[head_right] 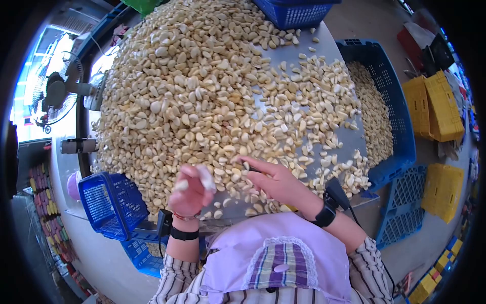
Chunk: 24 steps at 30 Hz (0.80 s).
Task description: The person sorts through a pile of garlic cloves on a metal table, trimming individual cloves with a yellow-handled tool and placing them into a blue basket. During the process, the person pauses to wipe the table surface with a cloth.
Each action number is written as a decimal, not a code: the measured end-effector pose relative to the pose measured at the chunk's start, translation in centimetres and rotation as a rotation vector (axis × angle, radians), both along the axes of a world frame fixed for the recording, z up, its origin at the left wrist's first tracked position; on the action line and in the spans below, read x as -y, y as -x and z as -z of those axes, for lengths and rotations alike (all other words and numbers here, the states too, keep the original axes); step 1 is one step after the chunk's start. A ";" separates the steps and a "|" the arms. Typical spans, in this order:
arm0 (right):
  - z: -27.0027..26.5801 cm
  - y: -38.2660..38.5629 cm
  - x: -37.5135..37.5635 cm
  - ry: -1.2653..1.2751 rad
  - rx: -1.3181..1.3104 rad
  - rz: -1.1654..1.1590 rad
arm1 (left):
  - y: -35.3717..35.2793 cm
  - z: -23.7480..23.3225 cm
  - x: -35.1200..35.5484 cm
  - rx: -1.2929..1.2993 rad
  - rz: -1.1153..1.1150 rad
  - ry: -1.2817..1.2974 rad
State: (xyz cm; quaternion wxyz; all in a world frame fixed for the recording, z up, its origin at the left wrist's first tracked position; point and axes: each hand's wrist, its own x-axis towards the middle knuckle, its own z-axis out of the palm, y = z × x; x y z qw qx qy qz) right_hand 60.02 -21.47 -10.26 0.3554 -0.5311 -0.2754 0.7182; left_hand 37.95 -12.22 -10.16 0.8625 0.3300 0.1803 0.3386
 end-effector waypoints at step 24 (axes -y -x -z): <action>2.6 -6.6 2.2 -0.087 -0.547 0.786 | -7.4 2.9 -0.4 -1.045 0.305 -1.550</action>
